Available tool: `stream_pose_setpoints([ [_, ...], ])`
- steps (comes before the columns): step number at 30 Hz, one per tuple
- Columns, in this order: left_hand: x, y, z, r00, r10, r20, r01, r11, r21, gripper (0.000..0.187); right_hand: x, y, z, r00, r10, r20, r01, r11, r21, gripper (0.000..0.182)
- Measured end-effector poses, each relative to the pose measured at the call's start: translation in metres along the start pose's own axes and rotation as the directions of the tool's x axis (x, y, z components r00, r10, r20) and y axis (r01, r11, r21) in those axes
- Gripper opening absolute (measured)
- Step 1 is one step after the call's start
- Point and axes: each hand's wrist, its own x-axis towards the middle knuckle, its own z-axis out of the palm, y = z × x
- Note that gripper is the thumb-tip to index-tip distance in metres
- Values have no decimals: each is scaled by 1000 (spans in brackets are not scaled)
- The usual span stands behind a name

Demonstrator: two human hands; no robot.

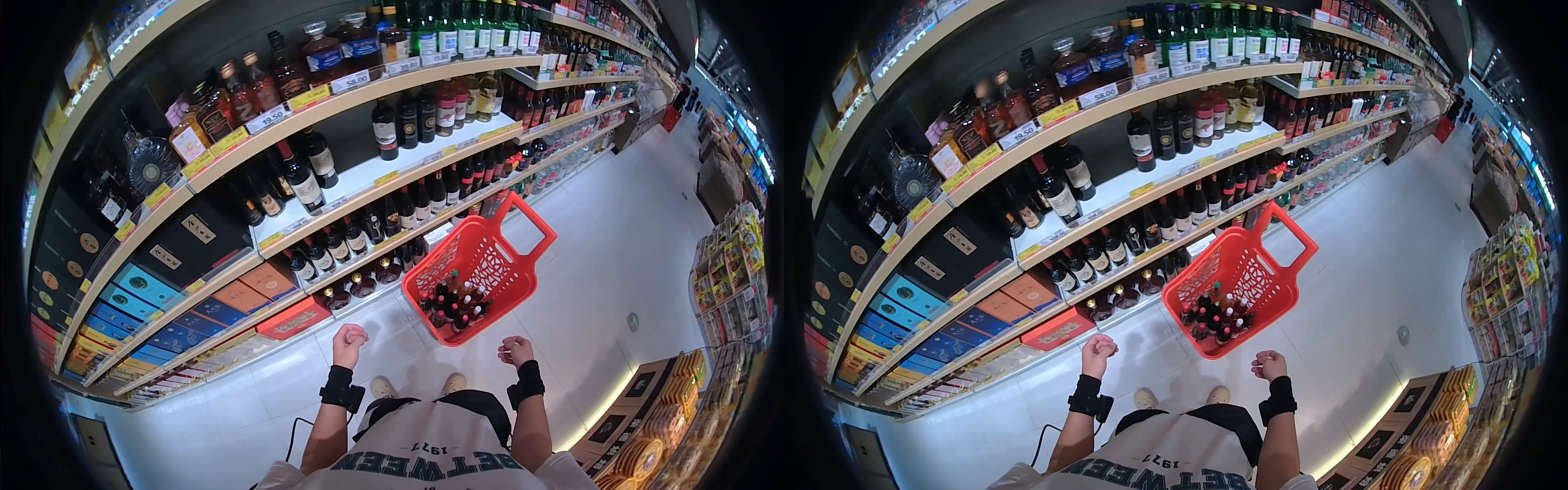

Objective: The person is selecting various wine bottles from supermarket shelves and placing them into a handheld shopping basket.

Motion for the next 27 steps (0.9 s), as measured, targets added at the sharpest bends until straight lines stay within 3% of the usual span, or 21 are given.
stream_pose_setpoints([
  [6, -19, -16, 71, 994, -50, 96, 48, 998, 31, 15, 21, 24, -59, 1000, -12, 16, 11, 997, 81, 14],
  [11, -44, -26, 106, 993, -31, 115, 19, 995, 102, 19, 30, 26, -92, 999, 42, 18, -43, 998, 35, 14],
  [21, -39, -24, 105, 994, -57, 92, 36, 977, 210, 18, 53, 28, -82, 994, 93, 60, -97, 992, 83, 15],
  [27, 1, -25, 109, 990, -96, 105, 79, 985, 154, 17, 64, 17, -69, 990, 137, 25, -138, 988, 71, 13],
])
